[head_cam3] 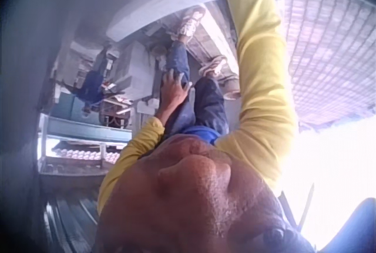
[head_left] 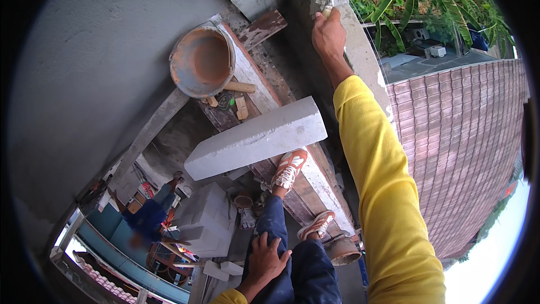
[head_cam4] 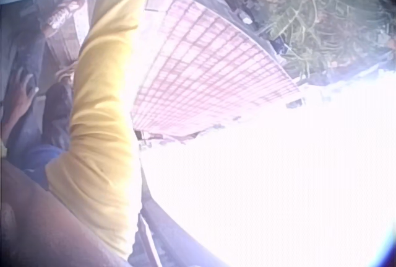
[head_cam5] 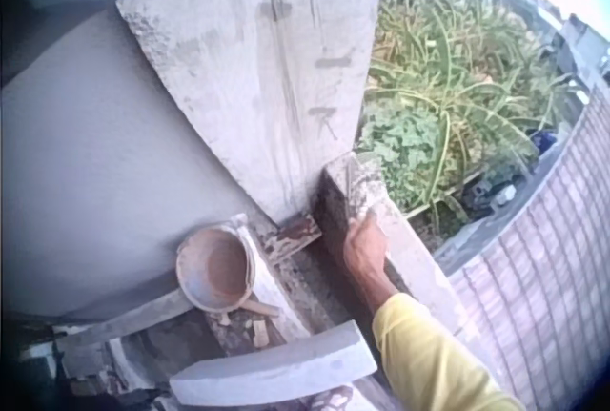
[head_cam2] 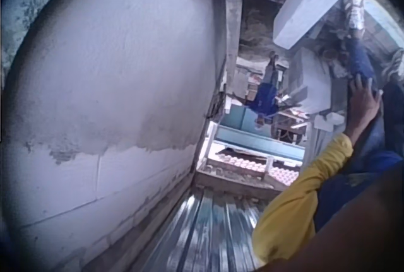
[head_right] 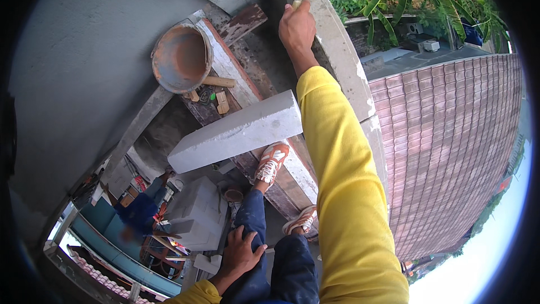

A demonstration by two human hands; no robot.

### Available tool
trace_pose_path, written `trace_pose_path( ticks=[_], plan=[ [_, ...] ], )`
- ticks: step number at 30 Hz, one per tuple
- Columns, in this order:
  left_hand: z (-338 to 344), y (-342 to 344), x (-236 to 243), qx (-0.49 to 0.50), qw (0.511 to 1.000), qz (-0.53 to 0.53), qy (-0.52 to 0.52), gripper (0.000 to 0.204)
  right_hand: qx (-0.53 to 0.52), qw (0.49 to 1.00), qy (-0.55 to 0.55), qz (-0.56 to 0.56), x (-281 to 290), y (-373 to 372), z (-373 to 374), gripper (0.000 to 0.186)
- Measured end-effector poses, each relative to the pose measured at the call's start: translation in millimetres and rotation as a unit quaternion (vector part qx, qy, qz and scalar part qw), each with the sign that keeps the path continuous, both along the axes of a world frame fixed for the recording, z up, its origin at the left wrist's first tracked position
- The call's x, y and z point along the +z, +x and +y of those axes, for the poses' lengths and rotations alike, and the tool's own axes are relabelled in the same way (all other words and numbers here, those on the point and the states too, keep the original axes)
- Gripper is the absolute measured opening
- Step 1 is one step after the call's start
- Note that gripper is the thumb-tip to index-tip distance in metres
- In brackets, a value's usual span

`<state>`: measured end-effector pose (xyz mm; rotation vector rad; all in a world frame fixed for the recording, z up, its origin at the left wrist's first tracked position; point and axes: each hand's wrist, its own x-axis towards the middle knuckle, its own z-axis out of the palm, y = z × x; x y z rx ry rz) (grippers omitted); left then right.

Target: The person applies cement to a wall using a trowel, then places a white tile onto the wet cement. They use a hammer to tap the tile into place and ensure it is level.

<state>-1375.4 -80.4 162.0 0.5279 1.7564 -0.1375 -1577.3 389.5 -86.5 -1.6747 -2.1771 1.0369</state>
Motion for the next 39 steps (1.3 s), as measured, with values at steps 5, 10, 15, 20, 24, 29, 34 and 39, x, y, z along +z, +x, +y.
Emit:
trace_pose_path(
  ticks=[5, 10, 15, 20, 24, 29, 34, 39],
  plan=[
    [0.4, -1.9, -4.0, -0.014, 1.000, 0.000, -0.005, 0.060, 0.093, 0.995, 0.005, -0.024, -8.4, 0.1, 7.5, 0.047],
    [0.8, -1.4, -4.9, -0.023, 1.000, -0.001, -0.016, 0.059, -0.102, 0.992, 0.017, 0.074, 1.6, 37.3, -46.1, 0.045],
    [5.6, 4.3, -6.7, -0.060, 0.998, 0.005, 0.000, 0.055, 0.091, 0.988, -0.105, 0.073, 25.6, 115.8, -78.0, 0.045],
    [4.9, 7.2, -13.1, -0.111, 0.994, -0.006, 0.016, 0.052, -0.068, 0.984, -0.116, 0.113, 67.2, 248.1, -164.3, 0.046],
    [2.2, 14.2, -20.8, -0.140, 0.990, -0.004, 0.019, 0.050, -0.196, 0.963, -0.176, 0.057, 86.7, 376.9, -255.3, 0.047],
    [11.8, 40.3, -18.2, -0.188, 0.981, 0.015, 0.037, 0.045, -0.279, 0.926, -0.254, 0.005, 107.7, 537.9, -380.9, 0.048],
    [6.5, 80.7, -19.7, -0.246, 0.968, 0.044, 0.036, 0.050, -0.426, 0.849, -0.307, -0.059, 128.8, 658.6, -489.6, 0.051],
    [2.1, 150.1, -9.4, -0.345, 0.933, 0.104, 0.013, 0.059, -0.543, 0.775, -0.311, -0.090, 132.6, 753.0, -574.8, 0.048]
  ],
)
